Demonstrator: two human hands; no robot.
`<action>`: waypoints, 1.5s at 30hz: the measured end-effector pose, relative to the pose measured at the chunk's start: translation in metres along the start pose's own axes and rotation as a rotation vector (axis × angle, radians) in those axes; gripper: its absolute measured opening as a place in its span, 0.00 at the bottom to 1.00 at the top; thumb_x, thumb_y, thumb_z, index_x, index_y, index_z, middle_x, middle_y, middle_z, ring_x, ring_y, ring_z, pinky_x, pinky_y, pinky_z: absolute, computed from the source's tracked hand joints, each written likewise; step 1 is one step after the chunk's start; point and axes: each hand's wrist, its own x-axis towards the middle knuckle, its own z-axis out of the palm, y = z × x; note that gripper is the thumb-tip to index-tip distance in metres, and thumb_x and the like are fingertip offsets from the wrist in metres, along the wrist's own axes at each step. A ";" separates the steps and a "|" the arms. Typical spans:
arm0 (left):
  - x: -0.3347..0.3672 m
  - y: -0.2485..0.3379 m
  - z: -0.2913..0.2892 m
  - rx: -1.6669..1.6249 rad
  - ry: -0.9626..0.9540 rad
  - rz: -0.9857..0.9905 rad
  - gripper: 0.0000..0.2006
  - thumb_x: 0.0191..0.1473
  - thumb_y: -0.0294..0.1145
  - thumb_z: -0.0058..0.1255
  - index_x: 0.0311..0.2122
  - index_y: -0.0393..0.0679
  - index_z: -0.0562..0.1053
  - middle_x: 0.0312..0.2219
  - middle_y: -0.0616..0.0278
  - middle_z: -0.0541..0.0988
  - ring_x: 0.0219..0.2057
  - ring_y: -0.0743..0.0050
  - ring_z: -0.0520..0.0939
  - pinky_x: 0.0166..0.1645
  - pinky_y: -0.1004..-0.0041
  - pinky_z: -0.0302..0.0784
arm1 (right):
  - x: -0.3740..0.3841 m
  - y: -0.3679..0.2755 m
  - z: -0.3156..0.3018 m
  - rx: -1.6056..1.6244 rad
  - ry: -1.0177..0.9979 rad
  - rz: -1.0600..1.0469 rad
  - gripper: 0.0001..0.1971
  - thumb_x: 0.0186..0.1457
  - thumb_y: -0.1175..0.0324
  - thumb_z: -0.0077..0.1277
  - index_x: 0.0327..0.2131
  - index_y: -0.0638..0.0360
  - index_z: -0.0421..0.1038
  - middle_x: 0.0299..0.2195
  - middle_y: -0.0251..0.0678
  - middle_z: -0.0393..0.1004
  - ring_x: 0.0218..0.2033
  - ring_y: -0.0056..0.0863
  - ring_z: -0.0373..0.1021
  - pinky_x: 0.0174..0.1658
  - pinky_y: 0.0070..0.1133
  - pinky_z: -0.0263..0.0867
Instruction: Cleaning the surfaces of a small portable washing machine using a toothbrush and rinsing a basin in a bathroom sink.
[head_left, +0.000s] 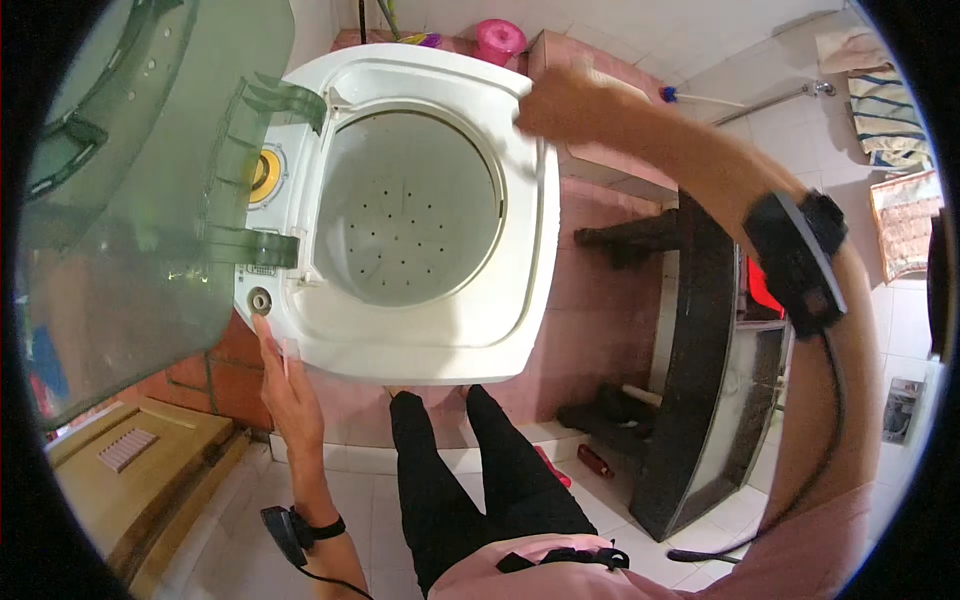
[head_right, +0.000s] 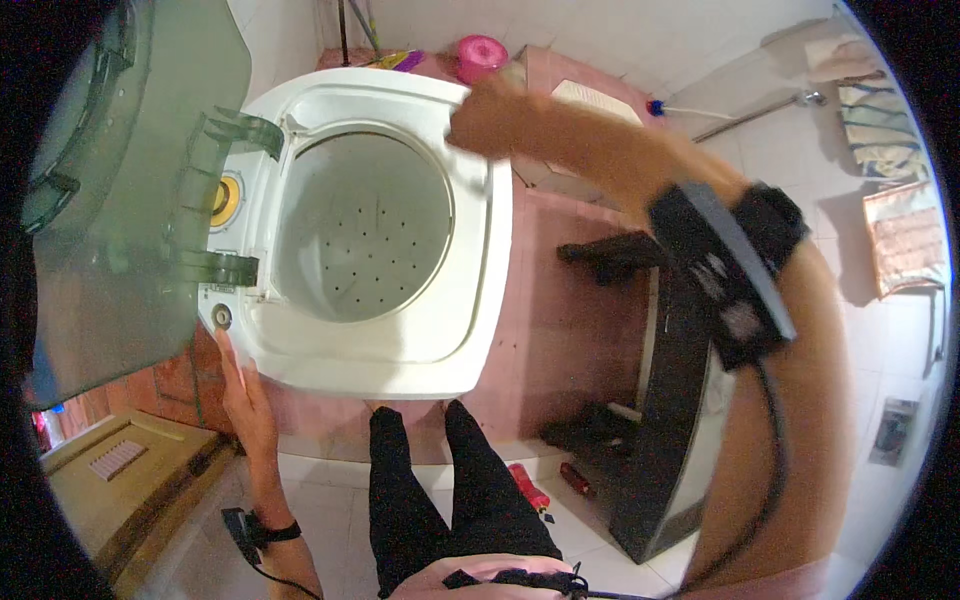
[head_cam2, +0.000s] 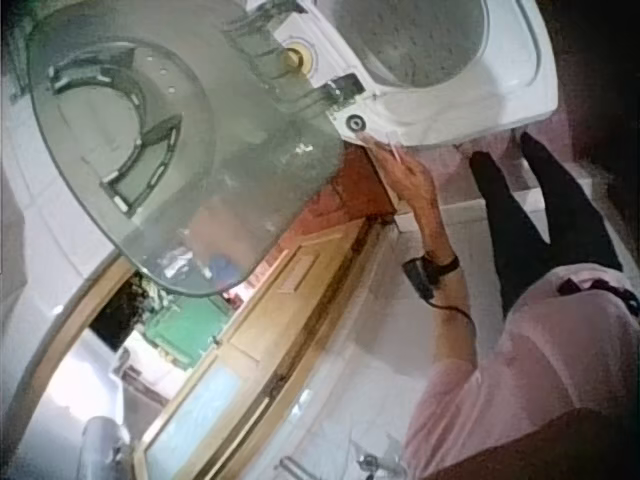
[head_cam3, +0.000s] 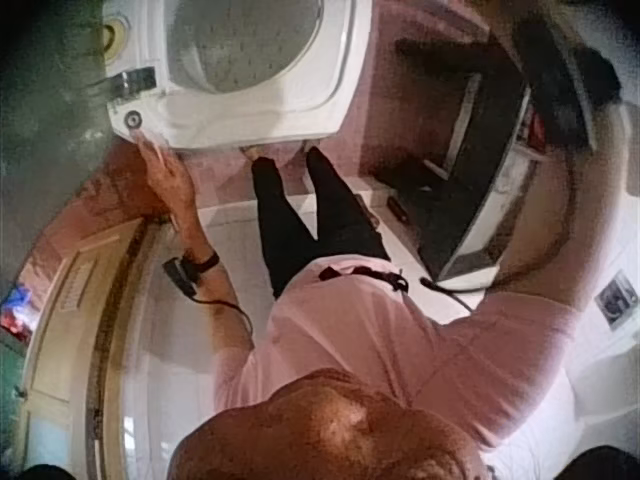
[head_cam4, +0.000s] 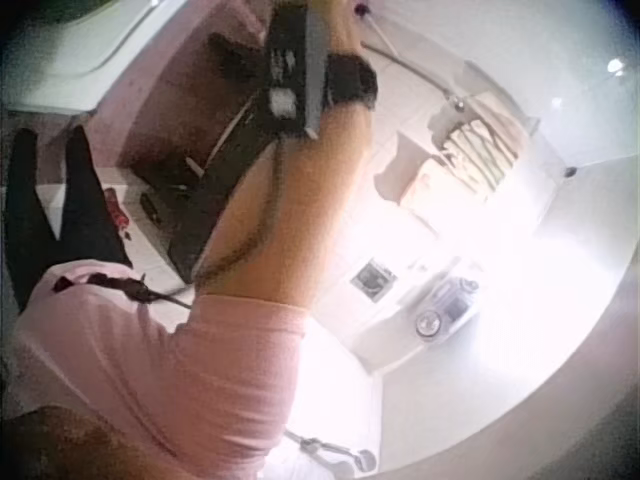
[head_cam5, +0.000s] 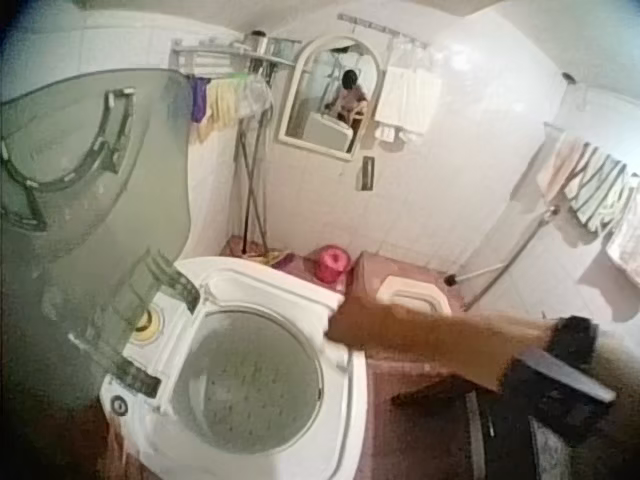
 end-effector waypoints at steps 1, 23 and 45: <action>-0.001 -0.003 -0.005 0.016 0.004 0.010 0.23 0.58 0.31 0.32 0.58 0.36 0.51 0.56 0.46 0.56 0.57 0.56 0.60 0.57 0.68 0.56 | 0.003 -0.017 0.003 0.046 0.024 -0.050 0.06 0.39 0.67 0.52 0.24 0.56 0.73 0.22 0.38 0.74 0.26 0.35 0.73 0.28 0.30 0.68; 0.004 -0.004 0.007 0.004 -0.015 0.088 0.24 0.57 0.29 0.31 0.58 0.32 0.50 0.56 0.43 0.55 0.57 0.50 0.58 0.57 0.65 0.54 | -0.011 -0.066 0.047 0.677 0.299 1.022 0.24 0.48 0.73 0.40 0.51 0.46 0.59 0.19 0.43 0.70 0.20 0.42 0.70 0.23 0.35 0.64; 0.002 0.002 0.001 -0.132 -0.036 -0.028 0.24 0.57 0.31 0.32 0.58 0.36 0.51 0.58 0.47 0.53 0.59 0.56 0.54 0.60 0.68 0.50 | 0.002 -0.087 0.049 0.698 0.188 1.002 0.25 0.45 0.72 0.43 0.50 0.61 0.55 0.19 0.45 0.71 0.21 0.44 0.70 0.22 0.37 0.65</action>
